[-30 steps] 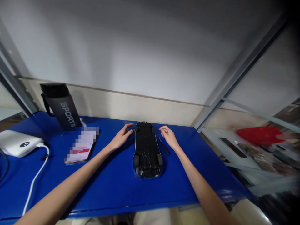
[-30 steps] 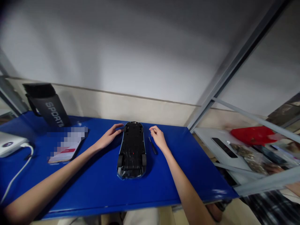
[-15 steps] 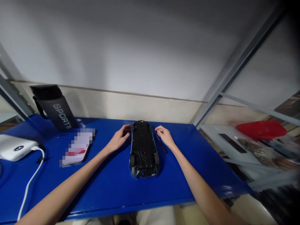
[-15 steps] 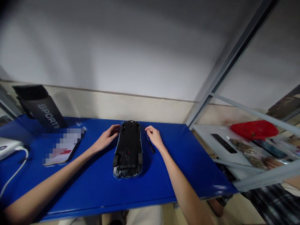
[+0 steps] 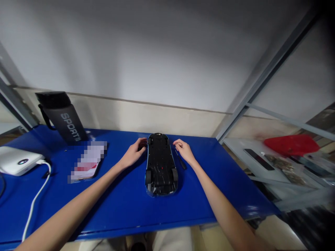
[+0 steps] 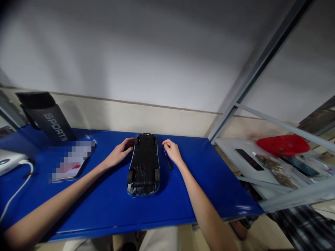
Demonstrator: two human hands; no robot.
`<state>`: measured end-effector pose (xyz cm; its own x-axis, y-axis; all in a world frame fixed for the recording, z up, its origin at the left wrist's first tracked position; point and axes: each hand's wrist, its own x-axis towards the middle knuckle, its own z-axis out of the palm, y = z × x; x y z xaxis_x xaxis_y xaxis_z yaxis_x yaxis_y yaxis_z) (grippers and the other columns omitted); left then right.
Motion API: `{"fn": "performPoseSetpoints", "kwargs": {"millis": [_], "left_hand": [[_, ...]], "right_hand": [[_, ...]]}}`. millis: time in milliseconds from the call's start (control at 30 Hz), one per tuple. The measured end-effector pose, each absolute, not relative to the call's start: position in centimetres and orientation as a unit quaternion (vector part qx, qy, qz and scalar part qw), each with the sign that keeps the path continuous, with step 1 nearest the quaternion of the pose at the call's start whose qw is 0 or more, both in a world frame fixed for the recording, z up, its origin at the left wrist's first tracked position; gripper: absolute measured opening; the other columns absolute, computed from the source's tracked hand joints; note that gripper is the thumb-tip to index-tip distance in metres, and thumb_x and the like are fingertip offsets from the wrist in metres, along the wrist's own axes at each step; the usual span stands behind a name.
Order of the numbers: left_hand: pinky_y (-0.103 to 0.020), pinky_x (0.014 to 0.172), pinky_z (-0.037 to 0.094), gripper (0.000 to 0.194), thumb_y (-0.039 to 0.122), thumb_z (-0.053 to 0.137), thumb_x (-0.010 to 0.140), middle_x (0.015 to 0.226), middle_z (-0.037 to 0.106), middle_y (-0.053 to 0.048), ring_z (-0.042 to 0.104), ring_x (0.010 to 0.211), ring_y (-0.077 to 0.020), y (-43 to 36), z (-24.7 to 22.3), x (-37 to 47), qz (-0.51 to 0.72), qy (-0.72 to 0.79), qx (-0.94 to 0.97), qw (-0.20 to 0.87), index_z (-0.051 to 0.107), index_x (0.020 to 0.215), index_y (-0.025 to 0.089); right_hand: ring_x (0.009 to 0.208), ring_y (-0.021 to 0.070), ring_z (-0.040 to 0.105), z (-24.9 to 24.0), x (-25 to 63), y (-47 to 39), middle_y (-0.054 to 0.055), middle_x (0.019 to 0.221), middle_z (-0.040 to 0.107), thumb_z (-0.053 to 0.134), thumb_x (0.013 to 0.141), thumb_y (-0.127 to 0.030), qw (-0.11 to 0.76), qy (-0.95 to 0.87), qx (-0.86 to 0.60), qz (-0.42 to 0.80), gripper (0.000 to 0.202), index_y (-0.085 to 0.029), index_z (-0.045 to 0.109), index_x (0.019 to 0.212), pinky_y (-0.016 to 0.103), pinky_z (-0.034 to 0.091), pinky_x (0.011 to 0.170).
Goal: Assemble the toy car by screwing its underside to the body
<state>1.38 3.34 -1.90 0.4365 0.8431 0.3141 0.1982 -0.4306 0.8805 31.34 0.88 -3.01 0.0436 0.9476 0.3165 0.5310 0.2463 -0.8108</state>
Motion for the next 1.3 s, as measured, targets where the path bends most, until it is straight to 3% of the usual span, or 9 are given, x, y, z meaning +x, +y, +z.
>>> {"fn": "performPoseSetpoints", "kwargs": {"millis": [1067,1300], "left_hand": [[-0.045,0.109,0.044,0.044,0.032,0.05,0.089,0.129,0.065,-0.012,0.062,0.12,-0.0246,3.1,-1.7,1.3,0.392,0.365,0.748,0.391,0.05,0.131,0.018],[-0.048,0.099,0.05,0.044,0.034,0.05,0.089,0.132,0.062,-0.014,0.067,0.109,-0.0254,3.3,-1.5,1.2,0.397,0.369,0.732,0.413,0.047,0.131,0.02]], "right_hand": [[0.056,0.0145,0.048,-2.9,31.5,0.5,-0.004,0.06,0.051,0.044,0.086,-0.033,0.444,-0.651,-0.574,0.223,0.023,-0.022,0.063,0.09,0.027,0.036,0.058],[0.067,0.0157,0.058,-2.7,31.6,-1.2,-0.002,0.071,0.058,0.041,0.088,-0.031,0.407,-0.665,-0.59,0.207,0.024,-0.022,0.061,0.1,0.028,0.045,0.066]]}}
